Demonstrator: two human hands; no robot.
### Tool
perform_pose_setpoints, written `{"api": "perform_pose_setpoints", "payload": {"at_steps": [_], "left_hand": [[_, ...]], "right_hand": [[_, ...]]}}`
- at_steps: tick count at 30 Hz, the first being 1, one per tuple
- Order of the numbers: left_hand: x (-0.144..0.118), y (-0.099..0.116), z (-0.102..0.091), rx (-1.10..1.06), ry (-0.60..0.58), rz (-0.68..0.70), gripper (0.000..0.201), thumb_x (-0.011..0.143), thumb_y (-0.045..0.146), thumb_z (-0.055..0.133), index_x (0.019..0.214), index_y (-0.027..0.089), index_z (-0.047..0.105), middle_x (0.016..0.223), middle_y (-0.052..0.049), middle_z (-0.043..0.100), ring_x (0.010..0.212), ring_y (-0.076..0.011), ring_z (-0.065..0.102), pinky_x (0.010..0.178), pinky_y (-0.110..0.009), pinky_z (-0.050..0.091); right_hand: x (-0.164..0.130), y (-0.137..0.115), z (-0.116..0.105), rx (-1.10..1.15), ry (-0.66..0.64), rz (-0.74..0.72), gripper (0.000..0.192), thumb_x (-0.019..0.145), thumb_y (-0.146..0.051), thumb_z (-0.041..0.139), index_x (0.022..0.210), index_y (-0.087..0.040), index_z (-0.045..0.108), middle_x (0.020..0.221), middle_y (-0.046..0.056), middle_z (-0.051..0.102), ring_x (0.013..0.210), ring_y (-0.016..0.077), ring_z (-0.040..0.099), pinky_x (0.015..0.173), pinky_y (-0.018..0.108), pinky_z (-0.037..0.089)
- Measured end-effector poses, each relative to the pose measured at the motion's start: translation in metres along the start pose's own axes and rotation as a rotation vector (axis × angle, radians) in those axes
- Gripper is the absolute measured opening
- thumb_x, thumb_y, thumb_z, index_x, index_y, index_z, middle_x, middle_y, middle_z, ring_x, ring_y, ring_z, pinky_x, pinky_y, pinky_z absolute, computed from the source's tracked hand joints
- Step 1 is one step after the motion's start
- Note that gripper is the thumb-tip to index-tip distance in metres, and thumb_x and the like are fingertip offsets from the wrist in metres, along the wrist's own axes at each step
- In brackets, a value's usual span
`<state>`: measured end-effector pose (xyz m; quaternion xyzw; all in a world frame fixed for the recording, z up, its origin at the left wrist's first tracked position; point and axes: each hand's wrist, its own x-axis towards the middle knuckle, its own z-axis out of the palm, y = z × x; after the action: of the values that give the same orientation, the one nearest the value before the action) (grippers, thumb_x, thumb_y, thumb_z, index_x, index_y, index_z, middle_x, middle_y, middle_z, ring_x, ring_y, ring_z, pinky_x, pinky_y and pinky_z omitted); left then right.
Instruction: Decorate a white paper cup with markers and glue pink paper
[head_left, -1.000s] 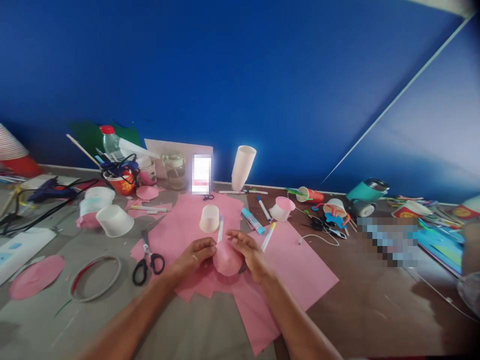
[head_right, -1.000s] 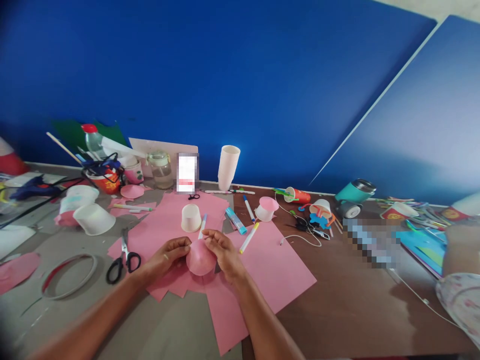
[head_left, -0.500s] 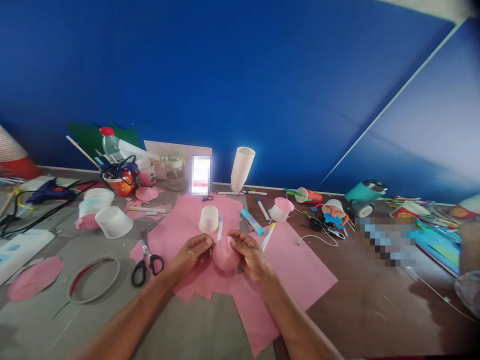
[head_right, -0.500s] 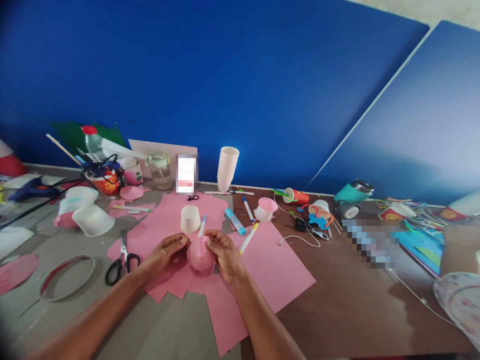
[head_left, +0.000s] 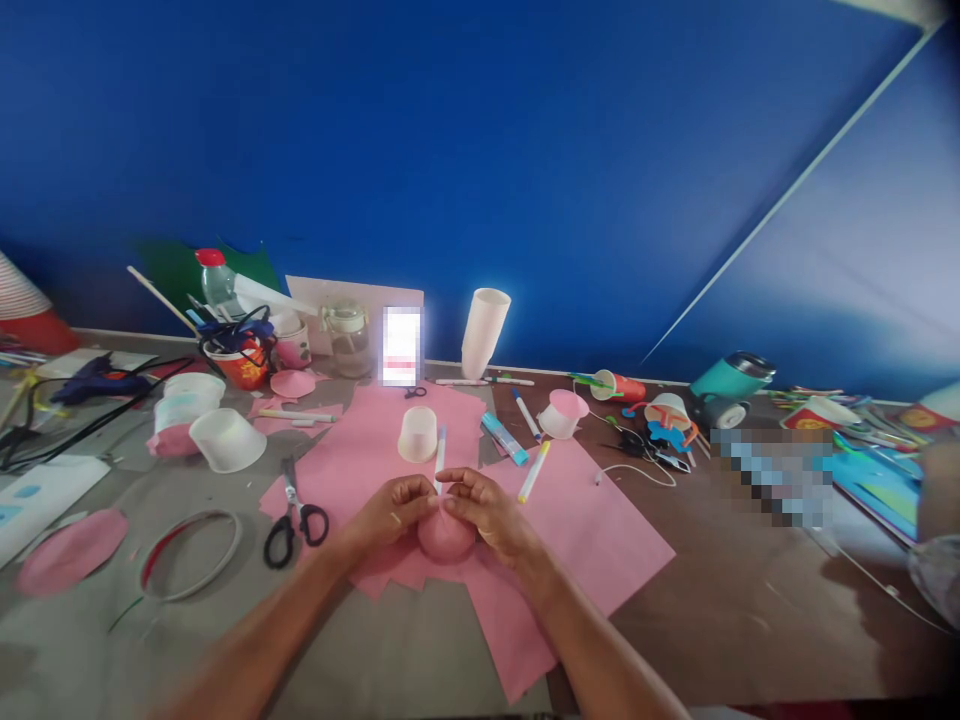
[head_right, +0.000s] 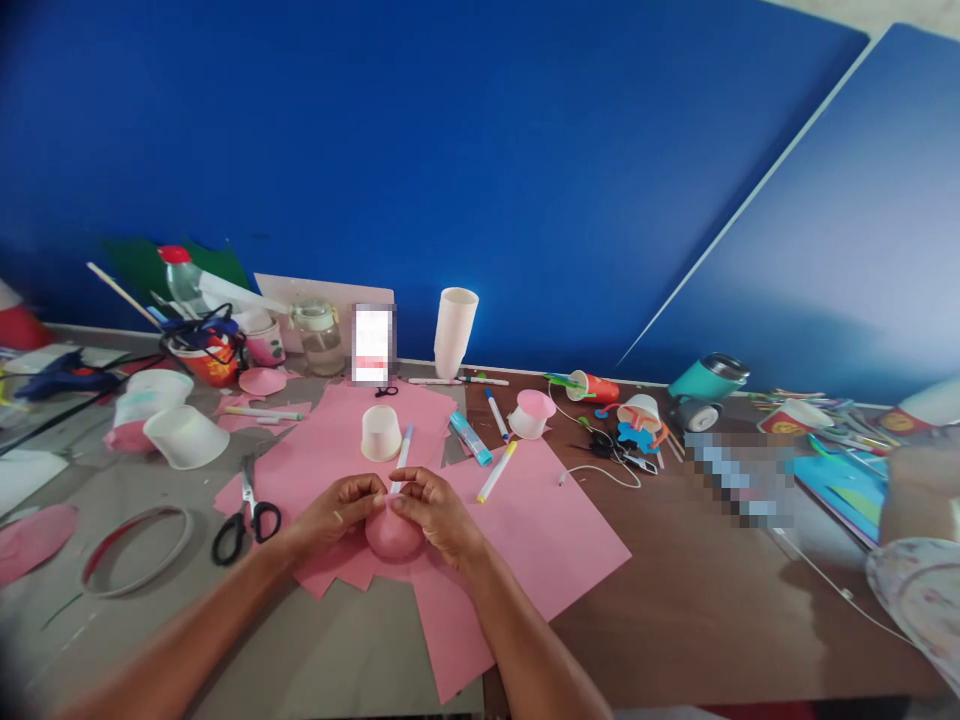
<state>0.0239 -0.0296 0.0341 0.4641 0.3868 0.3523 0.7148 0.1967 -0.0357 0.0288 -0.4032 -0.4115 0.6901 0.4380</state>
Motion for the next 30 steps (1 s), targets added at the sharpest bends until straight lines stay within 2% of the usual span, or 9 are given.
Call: {"api": "perform_pose_setpoints", "payload": {"at_steps": [3,6,9,11,13,16,19,26,30], "left_hand": [[0.002,-0.002,-0.002,-0.019,0.048,0.011,0.046,0.063,0.05,0.082,0.062,0.015,0.052,0.053,0.008,0.037,0.048,-0.0049,0.025,0.048,-0.022,0.016],[0.005,-0.004,-0.007,-0.105,0.133,0.063,0.042,0.067,0.048,0.081,0.065,0.015,0.053,0.05,0.008,0.038,0.047,-0.0048,0.028,0.047,-0.02,0.017],[0.008,-0.005,-0.011,-0.222,0.2,0.11,0.041,0.067,0.044,0.082,0.064,0.016,0.053,0.049,0.008,0.04,0.046,-0.0042,0.029,0.046,-0.019,0.018],[0.01,-0.005,-0.012,-0.275,0.221,0.13,0.039,0.069,0.042,0.081,0.064,0.016,0.053,0.048,0.008,0.04,0.046,-0.0039,0.029,0.046,-0.018,0.02],[0.01,-0.006,-0.012,-0.302,0.232,0.138,0.037,0.07,0.041,0.08,0.065,0.016,0.053,0.048,0.008,0.041,0.046,-0.004,0.03,0.046,-0.018,0.021],[0.009,-0.007,-0.012,-0.304,0.219,0.117,0.036,0.07,0.039,0.08,0.065,0.017,0.053,0.048,0.008,0.041,0.045,-0.0044,0.03,0.045,-0.018,0.02],[0.008,-0.009,-0.011,-0.284,0.182,0.073,0.035,0.072,0.039,0.079,0.064,0.017,0.052,0.046,0.008,0.041,0.044,-0.0047,0.03,0.045,-0.019,0.019],[0.008,-0.012,-0.009,-0.291,0.095,0.011,0.031,0.072,0.034,0.078,0.065,0.016,0.054,0.048,0.007,0.042,0.044,-0.0041,0.03,0.045,-0.021,0.017],[0.01,-0.015,-0.011,-0.317,0.07,0.011,0.031,0.069,0.031,0.081,0.065,0.016,0.054,0.048,0.007,0.042,0.044,-0.0038,0.031,0.045,-0.021,0.016]], "right_hand": [[0.0,0.001,-0.002,0.017,0.043,-0.015,0.039,0.067,-0.039,0.081,0.101,-0.021,0.071,0.063,-0.006,0.056,0.056,0.0085,0.046,0.053,0.021,0.034],[0.001,0.002,-0.005,0.116,0.119,-0.031,0.039,0.066,-0.042,0.081,0.099,-0.022,0.072,0.074,-0.001,0.066,0.066,0.0127,0.055,0.06,0.023,0.041],[0.002,0.001,-0.004,0.212,0.072,-0.026,0.038,0.062,-0.042,0.084,0.093,-0.022,0.073,0.084,0.002,0.071,0.078,0.017,0.063,0.068,0.026,0.046],[0.003,0.003,-0.003,0.233,0.025,-0.027,0.036,0.06,-0.04,0.086,0.088,-0.02,0.074,0.081,0.003,0.072,0.076,0.0168,0.063,0.069,0.026,0.046],[0.005,0.006,-0.003,0.24,0.038,-0.039,0.032,0.058,-0.038,0.087,0.081,-0.019,0.074,0.073,0.001,0.07,0.068,0.0143,0.062,0.067,0.025,0.046],[0.008,0.011,-0.005,0.262,0.123,-0.056,0.025,0.057,-0.033,0.087,0.071,-0.018,0.073,0.063,-0.001,0.066,0.058,0.0107,0.057,0.06,0.023,0.044],[0.012,0.013,-0.008,0.29,0.198,-0.09,0.022,0.057,-0.03,0.086,0.067,-0.018,0.071,0.061,-0.003,0.065,0.056,0.0095,0.054,0.056,0.022,0.042],[0.013,0.011,-0.009,0.307,0.27,-0.124,0.027,0.058,-0.025,0.085,0.082,-0.02,0.072,0.069,-0.003,0.066,0.062,0.0108,0.058,0.059,0.022,0.047],[0.013,0.01,-0.009,0.331,0.299,-0.143,0.028,0.058,-0.025,0.086,0.082,-0.02,0.072,0.067,-0.004,0.063,0.06,0.0089,0.056,0.056,0.019,0.046]]}}
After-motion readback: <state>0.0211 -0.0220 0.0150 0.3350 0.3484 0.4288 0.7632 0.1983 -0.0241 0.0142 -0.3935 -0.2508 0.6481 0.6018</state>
